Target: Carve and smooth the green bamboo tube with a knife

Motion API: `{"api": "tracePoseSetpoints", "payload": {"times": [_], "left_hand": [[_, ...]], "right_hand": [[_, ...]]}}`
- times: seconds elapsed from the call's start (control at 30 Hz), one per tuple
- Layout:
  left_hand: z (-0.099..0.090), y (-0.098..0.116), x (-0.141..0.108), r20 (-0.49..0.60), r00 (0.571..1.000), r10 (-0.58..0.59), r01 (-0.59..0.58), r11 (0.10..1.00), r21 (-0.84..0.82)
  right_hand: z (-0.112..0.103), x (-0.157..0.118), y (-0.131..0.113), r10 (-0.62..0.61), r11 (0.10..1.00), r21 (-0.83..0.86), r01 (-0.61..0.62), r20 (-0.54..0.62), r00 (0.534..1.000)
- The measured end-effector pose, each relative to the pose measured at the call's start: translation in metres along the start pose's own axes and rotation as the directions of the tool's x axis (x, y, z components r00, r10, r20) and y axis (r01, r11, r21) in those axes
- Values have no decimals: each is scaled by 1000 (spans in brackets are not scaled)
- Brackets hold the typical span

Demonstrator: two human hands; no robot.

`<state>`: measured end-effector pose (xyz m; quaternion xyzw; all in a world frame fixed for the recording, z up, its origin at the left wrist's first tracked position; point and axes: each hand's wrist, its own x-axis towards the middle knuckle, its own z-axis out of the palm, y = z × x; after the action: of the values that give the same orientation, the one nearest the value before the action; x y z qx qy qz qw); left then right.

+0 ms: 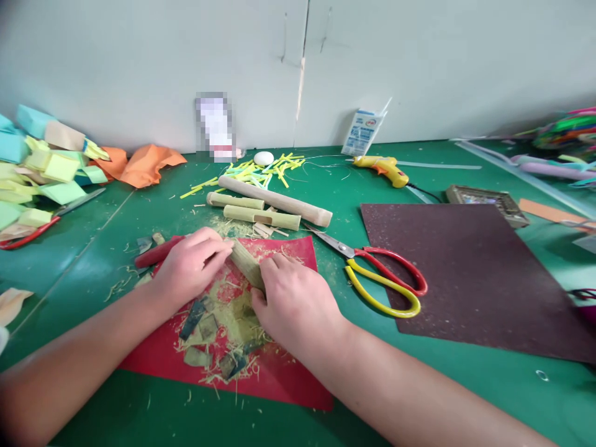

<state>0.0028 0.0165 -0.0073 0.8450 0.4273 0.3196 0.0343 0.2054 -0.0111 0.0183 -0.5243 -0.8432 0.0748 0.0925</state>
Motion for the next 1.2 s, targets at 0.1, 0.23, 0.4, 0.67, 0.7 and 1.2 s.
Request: {"api": "tracePoseSetpoints", "payload": {"times": [0.1,0.23,0.4,0.67,0.7,1.2], "left_hand": [[1,4,-2,43,999,30,-28,998,-52],[1,5,-1,13,1000,0,0,1000,-26],[1,3,0,55,998,18,-16,999,-47],[-2,3,0,46,999,19,-17,999,-52],[-2,2,1,24,1000,2,-1,999,-36],[-2,6,2,65,998,-3,5,999,-32]], "right_hand": [[3,1,-1,-5,999,34,6,-25,1000],[6,1,-2,1,998,55,0,-12,1000],[8,2,-2,-5,998,64,6,-20,1000],[10,3,-3,-10,997,76,13,-46,999],[10,3,-3,-3,997,76,7,-47,999],[12,2,-4,-19,996,81,24,-59,998]]}}
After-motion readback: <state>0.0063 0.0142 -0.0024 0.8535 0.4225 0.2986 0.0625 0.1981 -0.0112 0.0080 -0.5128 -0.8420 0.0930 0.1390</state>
